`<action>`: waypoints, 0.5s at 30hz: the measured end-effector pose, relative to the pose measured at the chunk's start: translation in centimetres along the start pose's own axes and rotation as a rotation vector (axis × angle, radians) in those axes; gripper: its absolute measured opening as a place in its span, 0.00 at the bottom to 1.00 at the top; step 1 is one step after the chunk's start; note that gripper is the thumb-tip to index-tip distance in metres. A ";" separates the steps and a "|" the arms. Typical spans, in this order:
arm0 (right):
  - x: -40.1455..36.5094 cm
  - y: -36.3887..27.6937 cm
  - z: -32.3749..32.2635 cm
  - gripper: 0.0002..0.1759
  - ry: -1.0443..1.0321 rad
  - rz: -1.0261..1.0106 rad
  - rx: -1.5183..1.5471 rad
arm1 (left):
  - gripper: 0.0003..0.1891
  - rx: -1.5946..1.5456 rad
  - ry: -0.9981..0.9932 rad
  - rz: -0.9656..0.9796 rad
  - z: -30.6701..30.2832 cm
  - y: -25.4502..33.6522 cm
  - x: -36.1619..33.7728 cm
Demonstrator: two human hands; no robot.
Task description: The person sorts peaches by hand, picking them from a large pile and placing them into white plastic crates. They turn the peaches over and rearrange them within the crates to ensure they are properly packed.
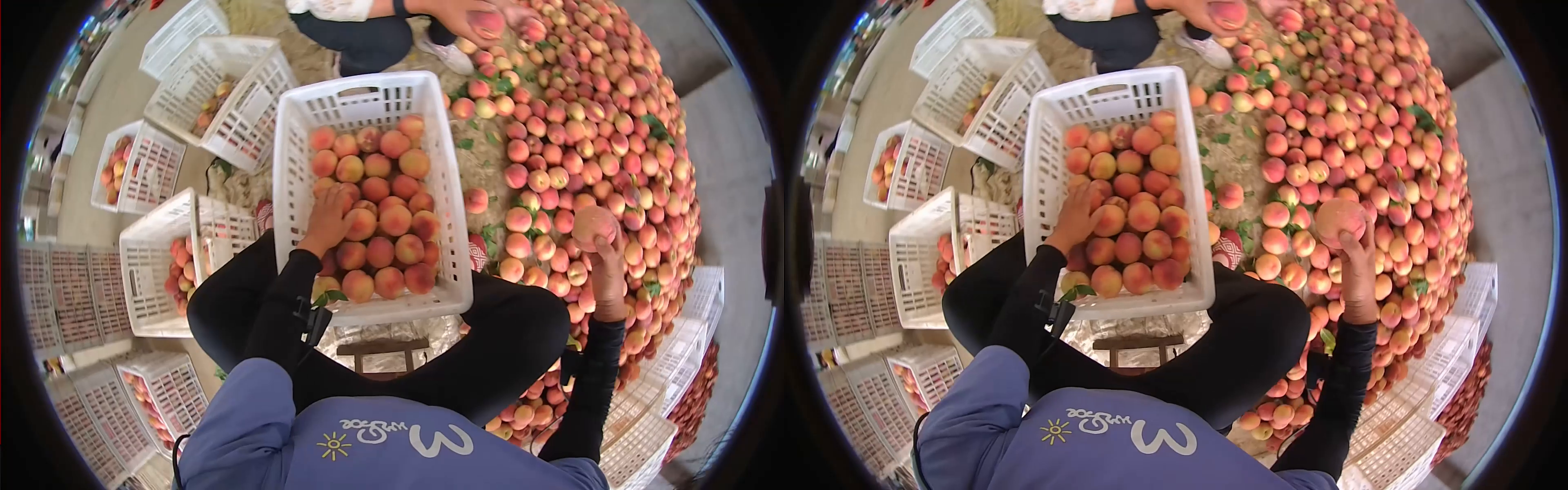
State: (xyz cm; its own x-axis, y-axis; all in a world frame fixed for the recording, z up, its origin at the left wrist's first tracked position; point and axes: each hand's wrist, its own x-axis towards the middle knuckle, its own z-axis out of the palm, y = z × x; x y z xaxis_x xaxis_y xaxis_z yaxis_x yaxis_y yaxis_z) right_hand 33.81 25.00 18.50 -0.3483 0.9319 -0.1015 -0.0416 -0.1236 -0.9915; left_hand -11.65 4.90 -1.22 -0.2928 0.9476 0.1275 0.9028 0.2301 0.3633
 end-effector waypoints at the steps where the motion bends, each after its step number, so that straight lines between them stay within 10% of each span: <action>1: 1.0 -3.1 3.1 0.36 -0.139 0.028 -0.067 | 0.30 -0.002 0.014 0.017 0.2 -0.2 -0.2; 5: 5.8 -7.0 16.0 0.40 -0.612 0.060 -0.586 | 0.30 -0.029 -0.033 -0.066 -0.8 0.5 -0.3; 10: 10.8 7.0 27.6 0.44 -0.947 0.159 -0.714 | 0.31 -0.058 -0.013 -0.116 -0.2 0.8 -0.5; 15: 9.4 20.4 32.2 0.41 -0.724 -0.015 -0.857 | 0.34 -0.081 0.026 -0.157 -0.3 1.2 -0.5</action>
State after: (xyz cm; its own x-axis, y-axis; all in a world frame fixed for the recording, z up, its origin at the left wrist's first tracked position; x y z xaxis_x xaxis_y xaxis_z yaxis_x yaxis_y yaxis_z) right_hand -0.50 20.29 -0.03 -0.8272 0.4789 -0.2939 0.5103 0.4215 -0.7496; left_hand -10.48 4.63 -0.58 -0.4369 0.8953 0.0868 0.8176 0.3551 0.4533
